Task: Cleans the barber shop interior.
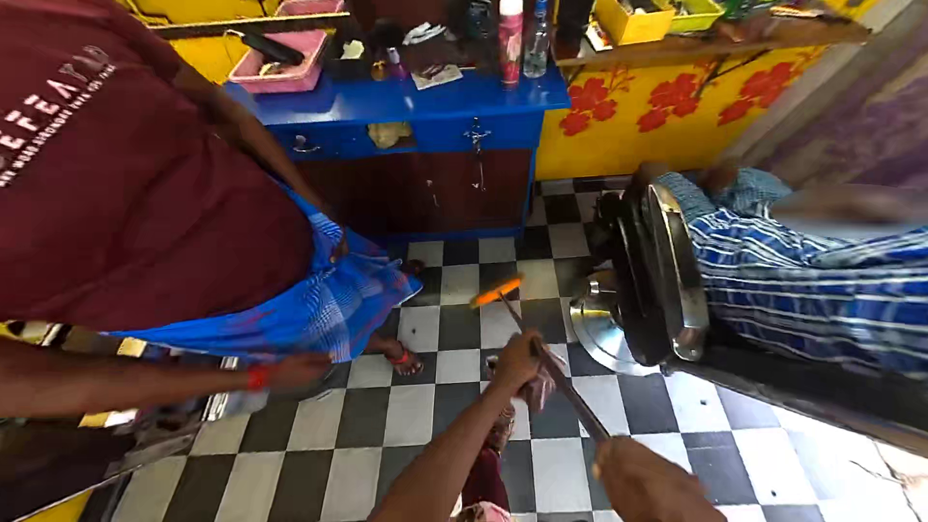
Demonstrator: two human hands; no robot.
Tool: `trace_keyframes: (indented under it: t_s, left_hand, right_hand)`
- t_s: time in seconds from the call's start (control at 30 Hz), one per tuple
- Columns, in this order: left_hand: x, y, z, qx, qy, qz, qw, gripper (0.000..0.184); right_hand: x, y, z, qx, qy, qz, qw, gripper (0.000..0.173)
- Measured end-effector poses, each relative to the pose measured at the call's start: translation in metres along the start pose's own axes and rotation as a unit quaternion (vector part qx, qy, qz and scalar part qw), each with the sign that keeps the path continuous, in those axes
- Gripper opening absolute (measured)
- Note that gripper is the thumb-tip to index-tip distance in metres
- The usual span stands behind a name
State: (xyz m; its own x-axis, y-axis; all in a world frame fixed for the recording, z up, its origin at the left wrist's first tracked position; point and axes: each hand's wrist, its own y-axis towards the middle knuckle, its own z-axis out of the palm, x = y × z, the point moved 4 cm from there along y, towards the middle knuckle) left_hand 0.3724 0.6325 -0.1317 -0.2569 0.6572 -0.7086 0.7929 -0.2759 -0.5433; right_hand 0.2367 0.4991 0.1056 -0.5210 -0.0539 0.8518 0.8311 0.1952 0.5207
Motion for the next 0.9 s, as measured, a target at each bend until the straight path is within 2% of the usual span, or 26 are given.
trace_keyframes:
  t_s: [0.1,0.23,0.33,0.4,0.47,0.57,0.63,0.77,0.83,0.9]
  left_hand:
    - [0.007,0.039,-0.048,-0.085,0.004,0.008,0.996,0.038]
    - [0.017,0.061,-0.104,-0.181,-0.023,0.02,0.983,0.035]
    - [0.053,0.096,-0.125,-0.251,-0.023,-0.031,0.967,0.033]
    - [0.082,0.107,-0.129,-0.298,-0.061,-0.028,0.952,0.032]
    - [0.098,0.101,-0.125,-0.272,-0.059,-0.009,0.96,0.036]
    - [0.108,0.109,-0.107,-0.177,-0.024,-0.002,0.984,0.042]
    - [0.093,0.106,-0.084,-0.091,-0.038,-0.011,0.995,0.042]
    - [0.031,0.07,-0.013,0.073,-0.048,0.029,0.996,0.043]
    - [0.002,0.048,0.023,0.133,-0.02,0.041,0.99,0.046]
    - [-0.031,0.027,0.042,0.172,0.016,0.045,0.984,0.049]
  right_hand:
    - [-0.06,0.038,0.015,-0.011,-0.011,-0.011,1.0,0.044]
    - [-0.135,0.079,0.046,0.004,0.001,0.012,1.0,0.048]
    - [-0.194,0.097,0.066,0.041,-0.008,0.053,0.998,0.047]
    - [-0.225,0.107,0.079,0.092,-0.026,0.062,0.994,0.039]
    - [-0.244,0.103,0.086,0.116,-0.04,0.066,0.99,0.036]
    - [-0.231,0.081,0.082,0.073,-0.053,0.059,0.994,0.04]
    - [-0.2,0.063,0.065,0.034,-0.064,0.072,0.995,0.042]
    - [-0.111,0.044,0.017,0.009,-0.098,0.095,0.991,0.046]
    - [-0.071,0.037,-0.006,0.016,-0.117,0.124,0.985,0.05]
    - [-0.043,0.035,-0.026,0.028,-0.116,0.139,0.983,0.054]
